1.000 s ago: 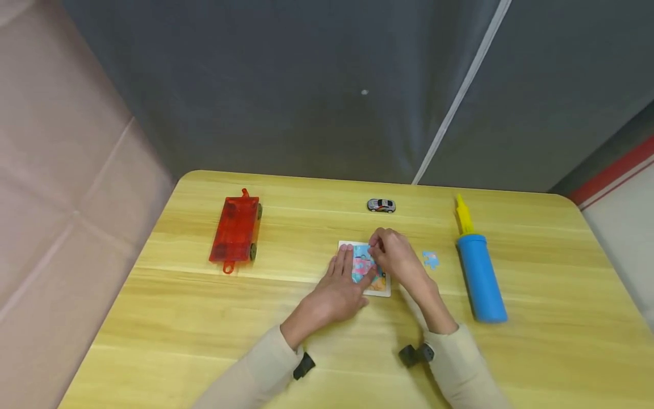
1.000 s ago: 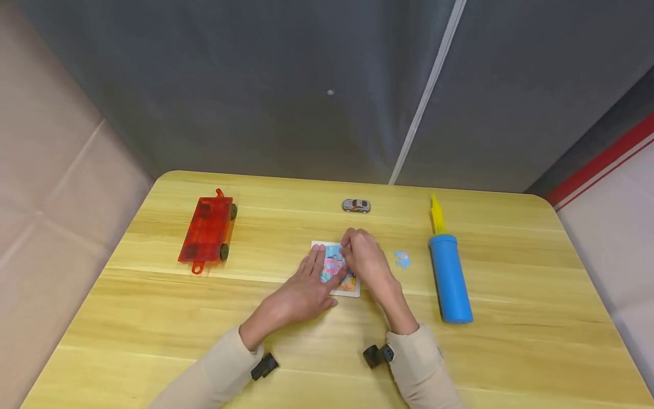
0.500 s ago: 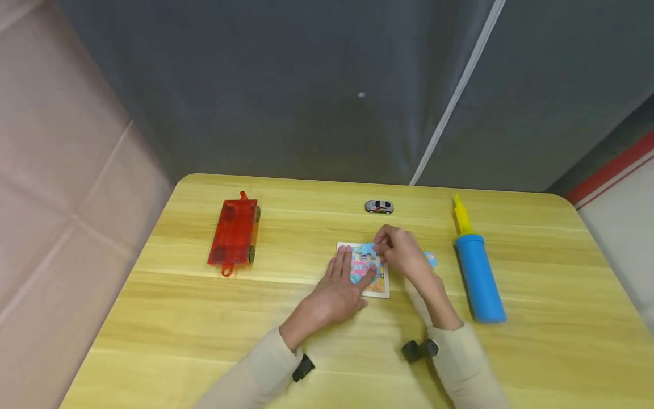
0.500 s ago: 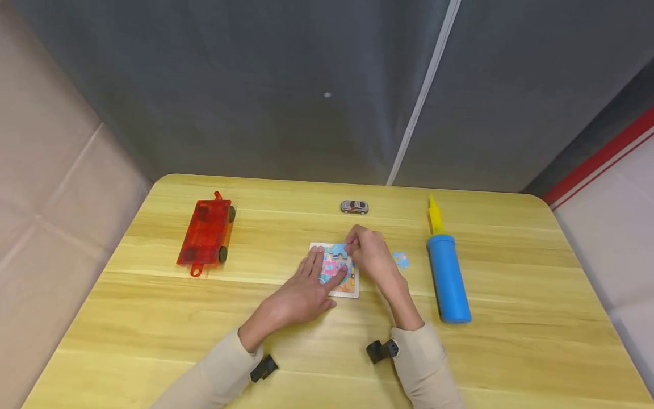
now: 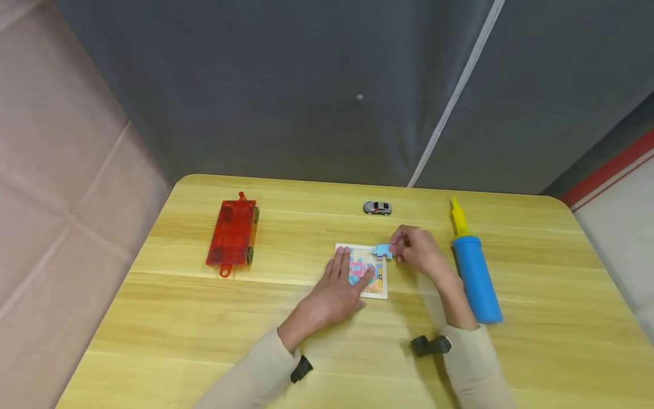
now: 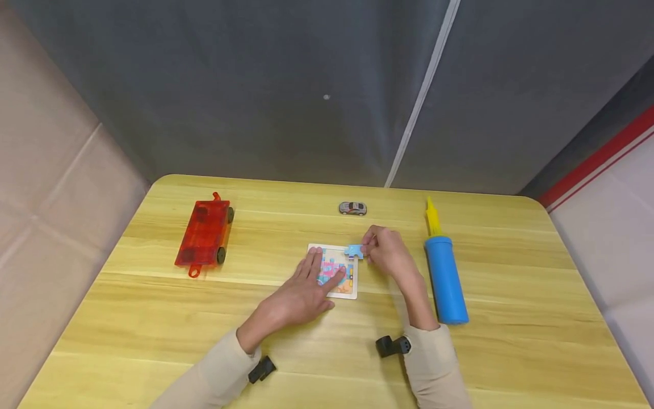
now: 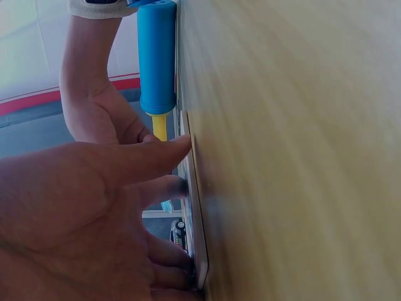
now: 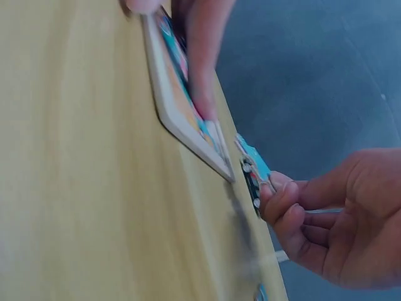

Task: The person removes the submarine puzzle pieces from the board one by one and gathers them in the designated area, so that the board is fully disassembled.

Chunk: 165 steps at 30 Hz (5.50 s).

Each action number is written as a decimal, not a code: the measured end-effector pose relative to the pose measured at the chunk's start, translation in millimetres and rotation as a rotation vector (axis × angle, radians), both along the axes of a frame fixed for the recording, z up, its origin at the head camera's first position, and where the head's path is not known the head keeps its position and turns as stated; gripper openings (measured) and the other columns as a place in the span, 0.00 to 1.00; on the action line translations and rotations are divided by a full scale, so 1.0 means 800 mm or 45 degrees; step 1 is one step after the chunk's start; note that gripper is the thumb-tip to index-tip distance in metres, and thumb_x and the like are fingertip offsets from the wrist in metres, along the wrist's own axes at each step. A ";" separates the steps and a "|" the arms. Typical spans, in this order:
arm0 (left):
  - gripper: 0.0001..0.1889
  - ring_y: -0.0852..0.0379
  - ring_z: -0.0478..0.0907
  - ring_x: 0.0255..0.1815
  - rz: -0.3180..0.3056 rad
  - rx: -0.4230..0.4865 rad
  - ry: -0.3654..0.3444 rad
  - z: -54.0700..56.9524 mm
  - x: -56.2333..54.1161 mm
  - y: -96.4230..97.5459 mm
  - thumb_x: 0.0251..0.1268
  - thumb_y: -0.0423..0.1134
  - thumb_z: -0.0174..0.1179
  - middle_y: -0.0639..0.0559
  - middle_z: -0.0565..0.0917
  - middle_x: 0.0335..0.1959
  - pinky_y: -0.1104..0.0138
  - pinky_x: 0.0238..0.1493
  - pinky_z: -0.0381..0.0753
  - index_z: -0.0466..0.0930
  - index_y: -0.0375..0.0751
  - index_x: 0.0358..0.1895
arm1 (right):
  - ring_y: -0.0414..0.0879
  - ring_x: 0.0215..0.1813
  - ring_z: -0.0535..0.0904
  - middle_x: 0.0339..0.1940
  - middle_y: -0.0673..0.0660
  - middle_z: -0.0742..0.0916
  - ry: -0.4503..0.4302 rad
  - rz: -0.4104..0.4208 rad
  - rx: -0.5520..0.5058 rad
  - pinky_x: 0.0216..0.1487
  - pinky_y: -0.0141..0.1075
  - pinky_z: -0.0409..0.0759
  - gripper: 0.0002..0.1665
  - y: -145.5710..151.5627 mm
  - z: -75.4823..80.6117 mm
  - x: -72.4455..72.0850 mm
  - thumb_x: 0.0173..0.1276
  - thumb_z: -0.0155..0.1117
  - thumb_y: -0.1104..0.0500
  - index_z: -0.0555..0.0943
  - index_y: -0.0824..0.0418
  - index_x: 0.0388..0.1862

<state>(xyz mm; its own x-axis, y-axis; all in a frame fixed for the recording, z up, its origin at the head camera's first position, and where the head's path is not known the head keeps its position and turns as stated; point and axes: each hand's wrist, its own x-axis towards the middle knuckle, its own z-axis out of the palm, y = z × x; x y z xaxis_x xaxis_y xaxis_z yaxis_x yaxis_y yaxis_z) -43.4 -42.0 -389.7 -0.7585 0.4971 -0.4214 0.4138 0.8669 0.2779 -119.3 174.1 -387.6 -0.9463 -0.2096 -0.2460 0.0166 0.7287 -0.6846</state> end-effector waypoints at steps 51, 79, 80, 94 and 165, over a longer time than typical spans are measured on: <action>0.38 0.34 0.32 0.93 -0.010 -0.041 0.024 0.004 0.002 0.001 0.88 0.53 0.56 0.26 0.37 0.90 0.47 0.91 0.48 0.51 0.60 0.92 | 0.48 0.27 0.77 0.21 0.58 0.83 -0.005 -0.071 0.370 0.31 0.37 0.74 0.09 0.037 0.014 0.011 0.77 0.71 0.68 0.80 0.69 0.35; 0.39 0.35 0.33 0.93 -0.004 -0.045 0.017 0.001 0.003 0.001 0.87 0.53 0.56 0.26 0.37 0.91 0.48 0.91 0.47 0.50 0.60 0.92 | 0.54 0.32 0.81 0.36 0.68 0.89 0.072 -0.138 0.511 0.30 0.40 0.79 0.06 0.019 0.009 0.014 0.74 0.68 0.70 0.89 0.73 0.37; 0.39 0.35 0.33 0.93 -0.003 -0.043 0.016 0.001 0.003 0.001 0.87 0.53 0.56 0.26 0.37 0.91 0.48 0.91 0.47 0.50 0.60 0.92 | 0.54 0.32 0.81 0.36 0.68 0.89 0.075 -0.139 0.507 0.30 0.41 0.80 0.06 0.018 0.008 0.015 0.75 0.67 0.70 0.88 0.73 0.37; 0.38 0.35 0.32 0.93 -0.001 -0.049 0.020 0.002 0.003 0.001 0.88 0.54 0.56 0.27 0.37 0.91 0.48 0.91 0.47 0.50 0.61 0.92 | 0.53 0.30 0.77 0.34 0.68 0.88 0.153 -0.123 0.409 0.30 0.39 0.75 0.08 0.035 0.016 0.015 0.76 0.66 0.71 0.83 0.72 0.33; 0.46 0.34 0.36 0.93 0.070 -0.221 0.019 -0.044 0.001 0.004 0.86 0.63 0.53 0.28 0.41 0.91 0.35 0.86 0.55 0.49 0.37 0.90 | 0.48 0.41 0.74 0.42 0.62 0.89 0.182 0.559 0.300 0.41 0.36 0.76 0.15 -0.088 0.017 0.008 0.79 0.60 0.74 0.92 0.72 0.53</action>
<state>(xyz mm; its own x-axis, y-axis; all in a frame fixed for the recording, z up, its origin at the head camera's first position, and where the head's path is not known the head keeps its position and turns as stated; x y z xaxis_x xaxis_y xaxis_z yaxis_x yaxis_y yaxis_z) -42.6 -38.6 -424.9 -0.7895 0.3753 -0.4857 0.3673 0.9228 0.1161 -112.9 103.9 -374.2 -0.8093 -0.5489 -0.2092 -0.4069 0.7808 -0.4742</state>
